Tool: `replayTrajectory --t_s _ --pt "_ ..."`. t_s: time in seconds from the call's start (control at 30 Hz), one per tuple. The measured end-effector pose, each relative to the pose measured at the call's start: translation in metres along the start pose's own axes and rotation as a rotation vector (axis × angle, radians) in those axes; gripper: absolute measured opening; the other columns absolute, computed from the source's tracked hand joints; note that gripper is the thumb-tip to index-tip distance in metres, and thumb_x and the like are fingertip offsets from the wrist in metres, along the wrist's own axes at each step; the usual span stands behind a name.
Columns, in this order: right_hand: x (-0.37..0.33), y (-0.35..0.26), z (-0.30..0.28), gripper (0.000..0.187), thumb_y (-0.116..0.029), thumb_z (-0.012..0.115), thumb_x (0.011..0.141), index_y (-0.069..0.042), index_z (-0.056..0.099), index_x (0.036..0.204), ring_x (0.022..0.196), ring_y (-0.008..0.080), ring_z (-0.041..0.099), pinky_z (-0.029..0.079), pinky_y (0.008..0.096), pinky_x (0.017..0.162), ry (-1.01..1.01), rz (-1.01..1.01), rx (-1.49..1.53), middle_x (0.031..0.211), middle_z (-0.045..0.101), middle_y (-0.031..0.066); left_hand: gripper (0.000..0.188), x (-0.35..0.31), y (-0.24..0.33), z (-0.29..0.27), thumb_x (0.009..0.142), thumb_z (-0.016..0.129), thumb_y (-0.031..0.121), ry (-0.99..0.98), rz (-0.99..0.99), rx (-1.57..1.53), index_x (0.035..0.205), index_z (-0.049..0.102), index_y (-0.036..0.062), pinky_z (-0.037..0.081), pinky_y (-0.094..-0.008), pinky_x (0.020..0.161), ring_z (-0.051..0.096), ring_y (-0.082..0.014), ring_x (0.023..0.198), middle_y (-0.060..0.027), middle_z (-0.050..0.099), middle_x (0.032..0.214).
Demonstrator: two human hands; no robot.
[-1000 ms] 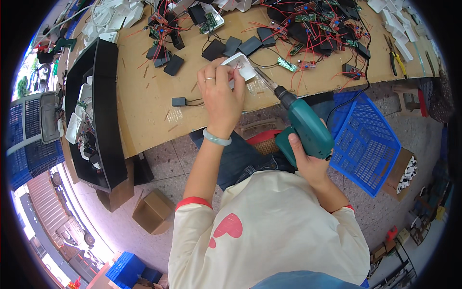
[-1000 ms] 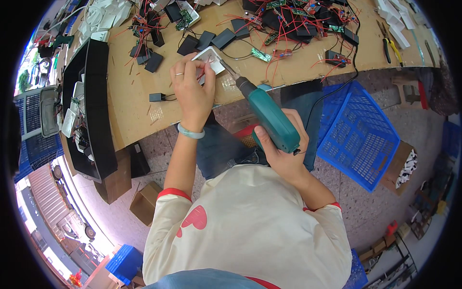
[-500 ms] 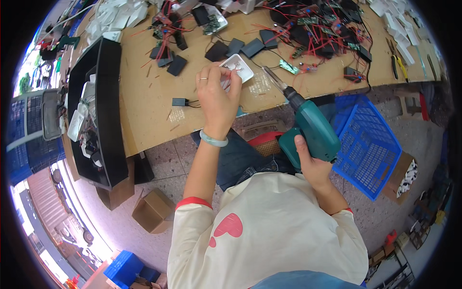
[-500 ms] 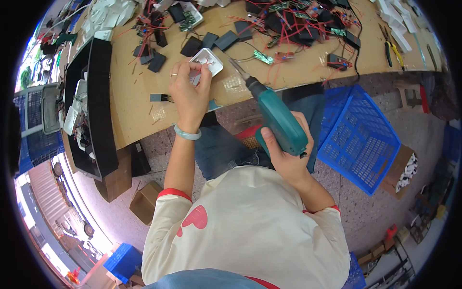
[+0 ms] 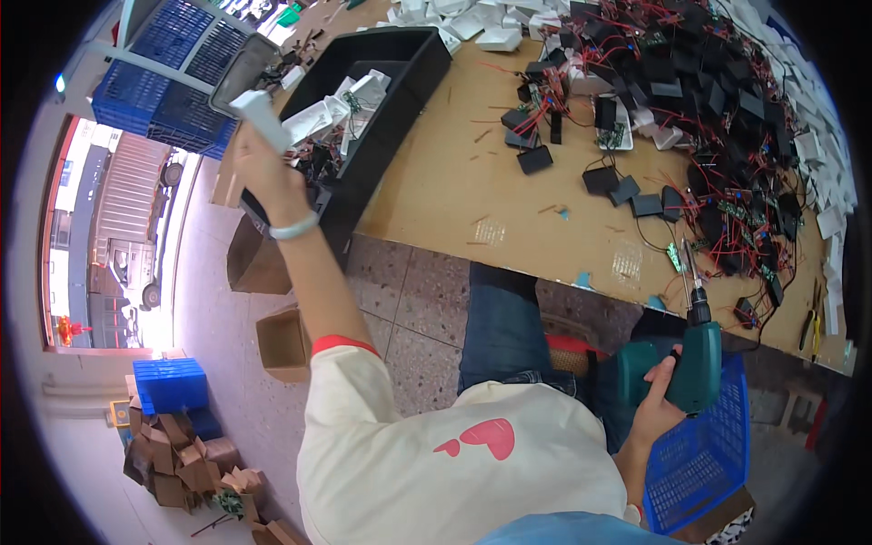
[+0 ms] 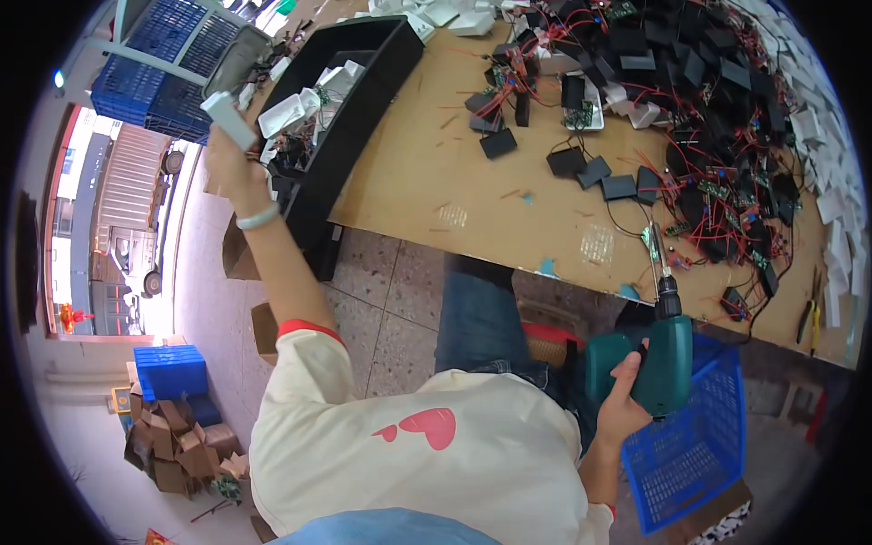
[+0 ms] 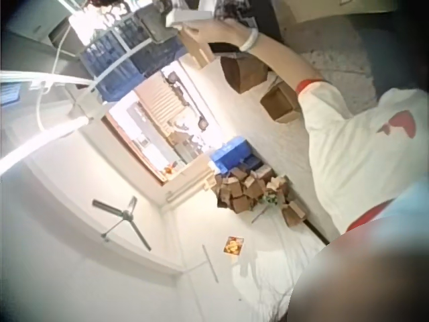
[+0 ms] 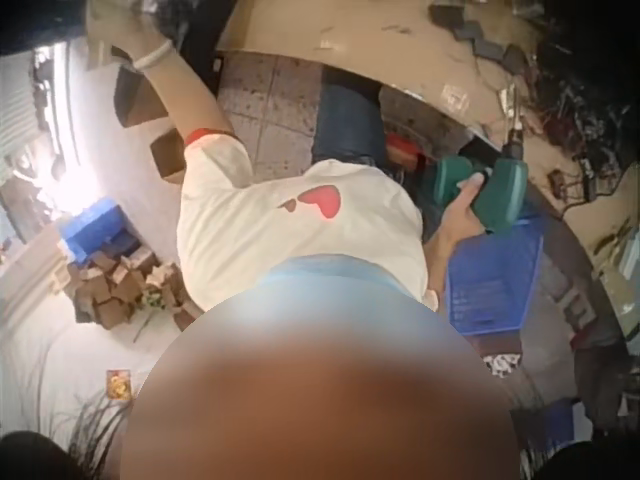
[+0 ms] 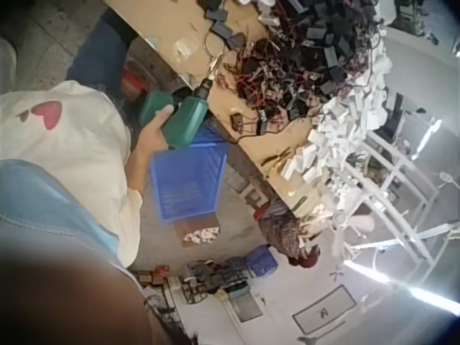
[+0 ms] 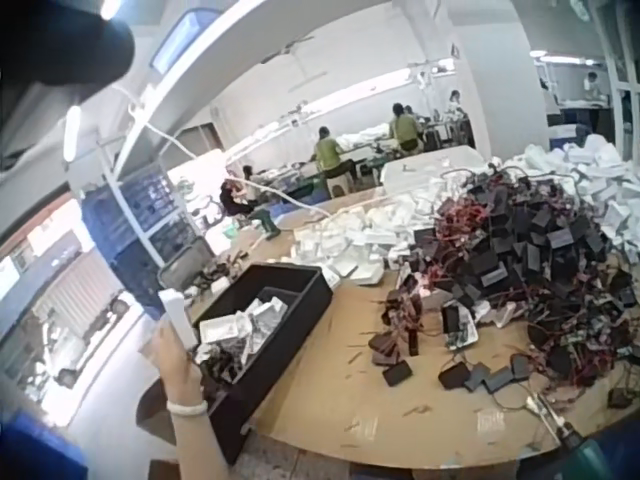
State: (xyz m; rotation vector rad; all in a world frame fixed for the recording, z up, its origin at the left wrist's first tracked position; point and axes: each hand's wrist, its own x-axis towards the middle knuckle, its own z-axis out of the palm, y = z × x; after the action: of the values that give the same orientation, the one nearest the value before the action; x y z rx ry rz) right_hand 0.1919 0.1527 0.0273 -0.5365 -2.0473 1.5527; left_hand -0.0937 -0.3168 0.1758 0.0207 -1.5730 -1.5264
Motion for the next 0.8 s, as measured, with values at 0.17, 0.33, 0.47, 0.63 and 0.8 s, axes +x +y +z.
replayTrajectory --t_s 0.17,0.33,0.47,0.63,0.8 --pt "0.002 -0.006 0.0 0.026 -0.007 0.058 0.102 0.004 0.055 0.125 0.065 0.0076 0.053 0.044 0.0238 0.062 -0.029 -0.005 0.018 0.1 0.064 0.0082 0.03 0.077 -0.063 -0.081 0.092 0.067 0.026 0.243 0.234 0.68 0.087 0.069 -0.003 0.05 -0.0328 0.066 0.067 -0.0211 0.071 -0.0135 0.071 0.083" --pt "-0.004 -0.01 -0.001 0.026 -0.006 0.058 0.101 0.004 0.056 0.125 0.064 0.0069 0.053 0.045 0.0232 0.062 0.033 -0.053 -0.009 0.095 0.065 0.0069 0.037 0.064 -0.13 -0.104 0.086 0.068 0.033 0.02 0.262 1.08 0.079 0.07 -0.0033 0.053 -0.0456 0.077 0.071 -0.0356 0.079 -0.0226 0.071 0.079" --pt "-0.009 -0.008 -0.001 0.027 -0.003 0.062 0.098 0.003 0.061 0.124 0.065 0.0065 0.053 0.046 0.0225 0.06 0.121 -0.028 0.041 0.106 0.068 0.0062 0.045 0.078 -0.143 -0.134 0.096 0.055 0.041 -0.221 0.259 1.544 0.082 0.075 0.0032 0.049 -0.0552 0.061 0.07 -0.0417 0.074 -0.0225 0.07 0.072" --pt "0.008 -0.004 -0.02 0.024 -0.008 0.065 0.097 -0.002 0.065 0.12 0.068 0.0071 0.056 0.047 0.0242 0.061 0.178 0.044 0.1 0.087 0.065 0.0008 0.035 -0.066 -0.03 0.014 0.095 0.062 0.01 -0.264 0.809 1.114 0.124 0.058 -0.0076 0.05 -0.0479 0.096 0.066 -0.0375 0.103 -0.0249 0.065 0.118" --pt "0.052 -0.039 -0.011 0.021 -0.02 0.06 0.102 -0.002 0.062 0.113 0.067 0.0072 0.057 0.047 0.0258 0.063 0.148 0.112 0.623 0.075 0.061 0.0003 0.056 -0.309 0.074 0.097 0.096 0.068 0.021 -1.225 -0.321 -0.087 0.141 0.045 -0.0029 0.039 -0.0398 0.109 0.051 -0.027 0.129 -0.0178 0.053 0.138"
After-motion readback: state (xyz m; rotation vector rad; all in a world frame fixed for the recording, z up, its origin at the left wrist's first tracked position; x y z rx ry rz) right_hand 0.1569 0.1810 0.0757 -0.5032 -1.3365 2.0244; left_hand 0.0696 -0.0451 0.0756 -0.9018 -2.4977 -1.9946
